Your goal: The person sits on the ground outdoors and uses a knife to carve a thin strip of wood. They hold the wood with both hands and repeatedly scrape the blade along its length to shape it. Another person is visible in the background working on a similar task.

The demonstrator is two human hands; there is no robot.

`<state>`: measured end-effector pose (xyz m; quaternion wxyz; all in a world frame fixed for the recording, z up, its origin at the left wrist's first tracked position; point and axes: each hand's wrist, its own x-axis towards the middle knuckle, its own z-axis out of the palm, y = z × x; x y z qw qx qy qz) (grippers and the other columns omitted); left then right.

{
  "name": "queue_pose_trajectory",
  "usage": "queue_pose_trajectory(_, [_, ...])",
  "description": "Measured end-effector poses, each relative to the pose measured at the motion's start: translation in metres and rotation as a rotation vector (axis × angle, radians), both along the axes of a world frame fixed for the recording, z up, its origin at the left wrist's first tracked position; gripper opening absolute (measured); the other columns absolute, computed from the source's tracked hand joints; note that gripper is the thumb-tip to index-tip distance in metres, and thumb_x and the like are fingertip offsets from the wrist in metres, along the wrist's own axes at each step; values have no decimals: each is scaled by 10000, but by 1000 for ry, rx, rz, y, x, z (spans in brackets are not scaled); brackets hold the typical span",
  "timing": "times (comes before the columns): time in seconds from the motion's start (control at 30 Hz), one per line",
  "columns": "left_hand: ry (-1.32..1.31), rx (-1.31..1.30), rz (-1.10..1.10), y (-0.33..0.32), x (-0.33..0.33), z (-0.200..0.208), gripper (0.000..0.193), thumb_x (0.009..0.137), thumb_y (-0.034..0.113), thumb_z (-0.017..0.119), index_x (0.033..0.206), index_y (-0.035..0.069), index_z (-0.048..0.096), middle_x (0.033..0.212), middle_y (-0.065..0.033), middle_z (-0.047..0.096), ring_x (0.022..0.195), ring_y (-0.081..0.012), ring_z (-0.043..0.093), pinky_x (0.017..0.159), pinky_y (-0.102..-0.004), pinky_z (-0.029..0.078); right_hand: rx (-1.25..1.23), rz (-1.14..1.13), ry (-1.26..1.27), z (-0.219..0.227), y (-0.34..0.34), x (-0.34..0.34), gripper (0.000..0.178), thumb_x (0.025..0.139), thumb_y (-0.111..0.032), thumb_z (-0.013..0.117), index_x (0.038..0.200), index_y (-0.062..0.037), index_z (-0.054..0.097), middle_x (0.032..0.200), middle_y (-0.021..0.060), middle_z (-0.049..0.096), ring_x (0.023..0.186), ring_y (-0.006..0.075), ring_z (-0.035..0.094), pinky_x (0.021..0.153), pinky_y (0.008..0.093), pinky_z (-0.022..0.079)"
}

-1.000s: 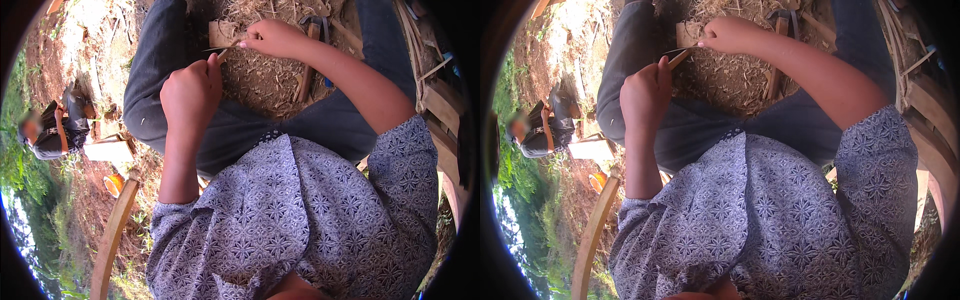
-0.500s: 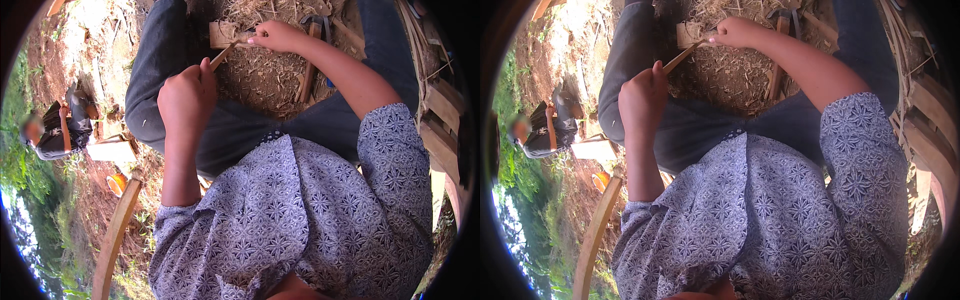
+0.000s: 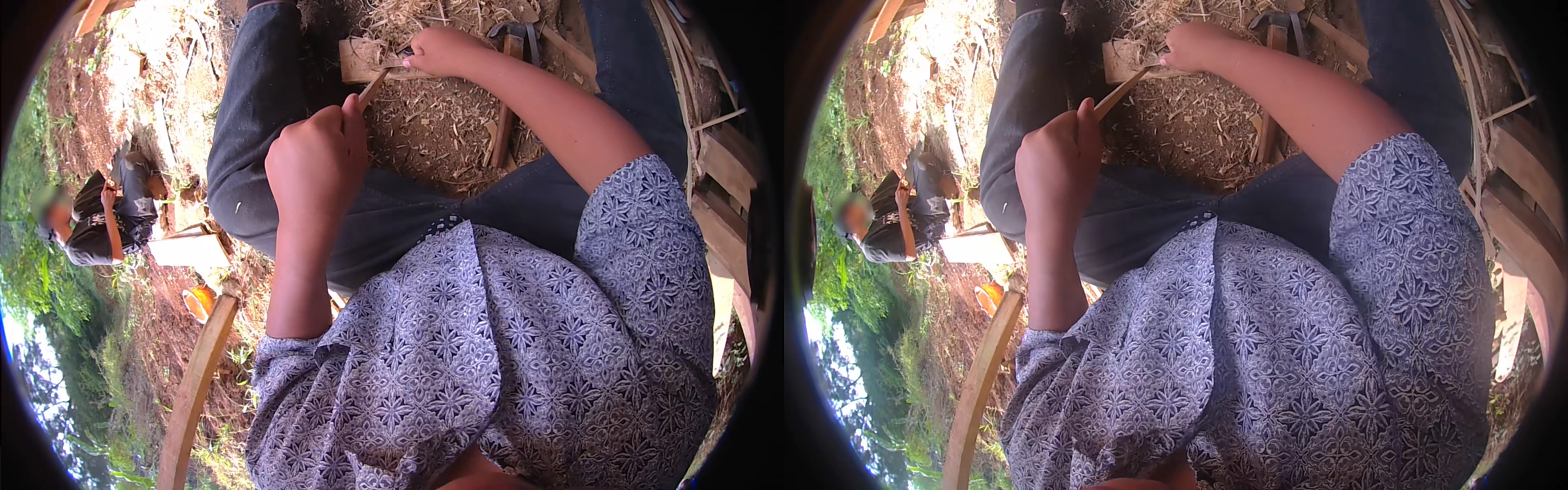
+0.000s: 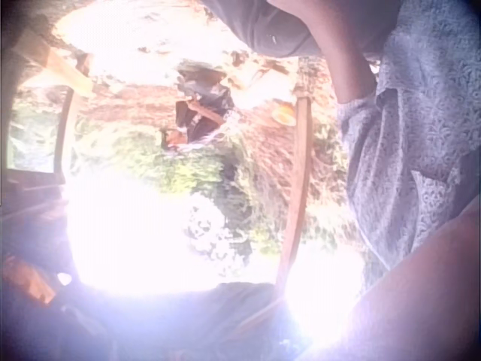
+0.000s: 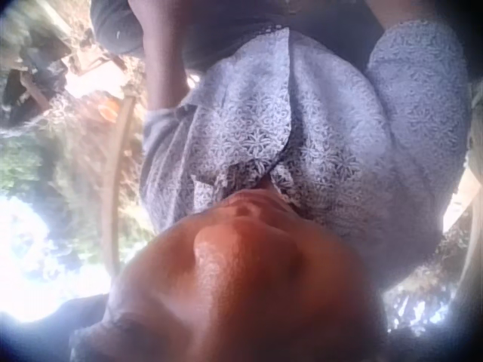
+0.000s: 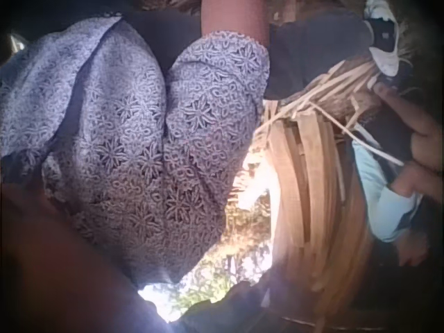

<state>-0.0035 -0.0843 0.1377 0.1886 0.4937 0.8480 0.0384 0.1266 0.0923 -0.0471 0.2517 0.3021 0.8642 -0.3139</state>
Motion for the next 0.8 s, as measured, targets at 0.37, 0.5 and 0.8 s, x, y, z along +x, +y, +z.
queue_pose_trajectory(0.37, [-553,-93,520,-60,-55,-28,619,1090,467,497,682,17,617,534,-18,534,487,-96,550,496,-295,414,-348,-573,153,37,24,46,383,974,-402,678,793,-65,655,622,79,659,477,187,612,459,379,485])
queue_pose_trajectory(0.5, [-567,-105,520,-52,-56,-23,631,1090,484,490,685,16,614,538,-14,530,493,-80,540,495,-290,407,-250,-440,200,35,17,38,388,969,-447,670,847,-79,688,692,82,711,551,246,658,570,435,539])
queue_pose_trajectory(0.8, [23,-106,-41,-35,-19,-7,491,1025,410,605,665,76,617,619,-167,624,593,-394,636,540,-474,475,-240,-188,335,61,-38,6,431,962,-463,692,770,-92,586,597,37,568,546,169,559,544,376,445])
